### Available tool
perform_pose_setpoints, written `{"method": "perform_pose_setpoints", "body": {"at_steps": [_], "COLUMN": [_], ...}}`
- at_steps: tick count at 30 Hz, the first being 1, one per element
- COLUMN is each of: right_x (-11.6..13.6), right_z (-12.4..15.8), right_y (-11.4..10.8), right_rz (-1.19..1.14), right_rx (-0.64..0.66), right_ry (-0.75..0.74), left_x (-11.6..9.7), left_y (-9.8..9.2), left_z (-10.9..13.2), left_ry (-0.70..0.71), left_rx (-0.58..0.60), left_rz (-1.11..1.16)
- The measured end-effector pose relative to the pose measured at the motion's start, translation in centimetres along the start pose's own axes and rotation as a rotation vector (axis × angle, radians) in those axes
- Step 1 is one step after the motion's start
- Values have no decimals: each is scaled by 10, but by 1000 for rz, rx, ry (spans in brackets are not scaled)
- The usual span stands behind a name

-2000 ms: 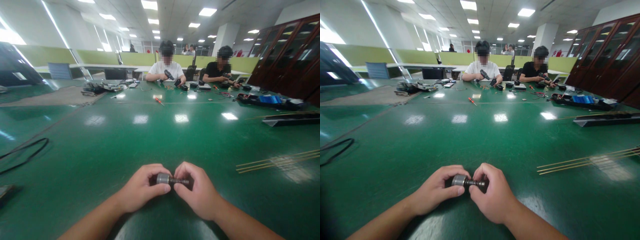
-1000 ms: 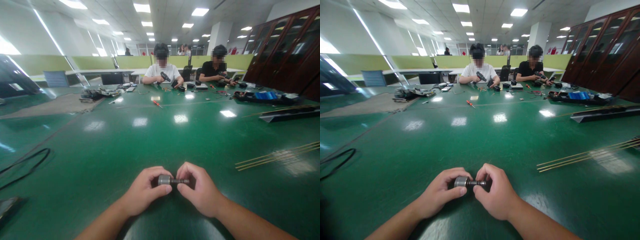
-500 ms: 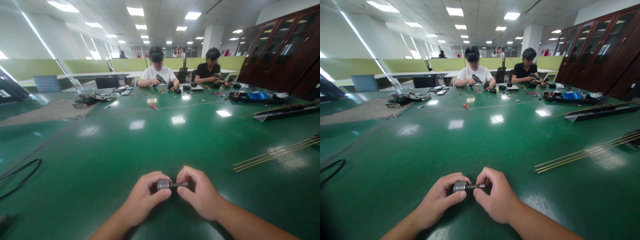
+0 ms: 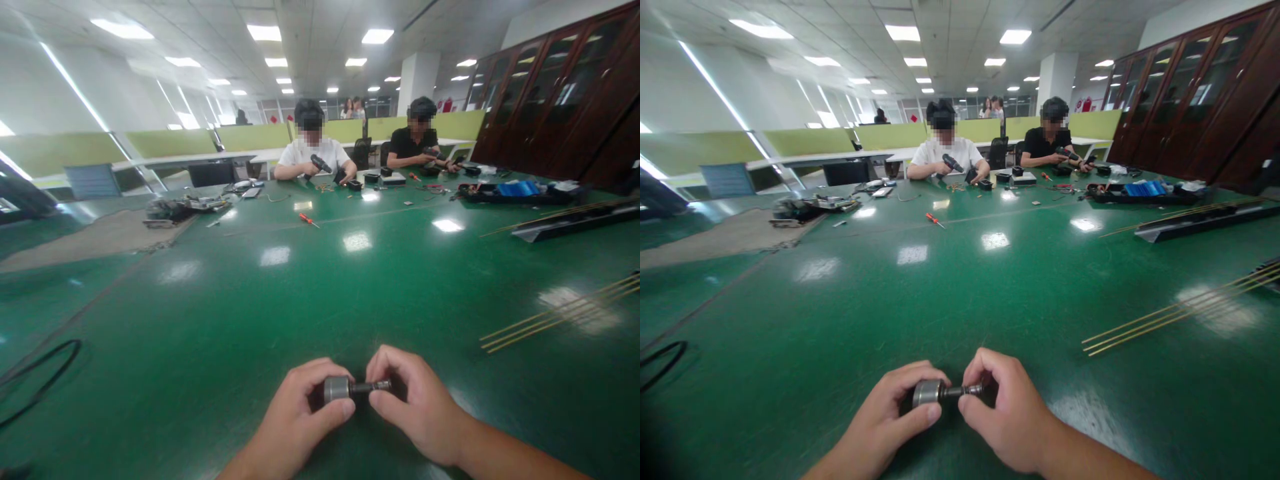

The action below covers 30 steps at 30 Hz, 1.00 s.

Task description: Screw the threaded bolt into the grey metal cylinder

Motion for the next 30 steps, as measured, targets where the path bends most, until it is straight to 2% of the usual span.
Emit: {"method": "perform_pose_setpoints", "body": {"at_steps": [15, 19, 25, 30], "right_x": [-4, -3, -3, -5], "right_z": [0, 0, 0, 3], "right_y": [3, 3, 4, 3], "right_rz": [-2, -3, 21, 31], "right_rx": [-1, 8, 32, 46], "right_ry": [31, 30, 68, 69], "left_x": [5, 1, -9, -5], "left_y": [-4, -1, -3, 1], "left_z": [3, 0, 3, 3], "left_ry": [-9, 17, 50, 106], "left_rx": [-27, 5, -39, -10], "left_rz": [-28, -28, -52, -58]}}
Point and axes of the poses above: each hand's wrist, its own z-axis away from the middle knuckle, its own y-axis out of the palm, x = y × z, the point moved 9 cm from there along -z, towards the middle knuckle
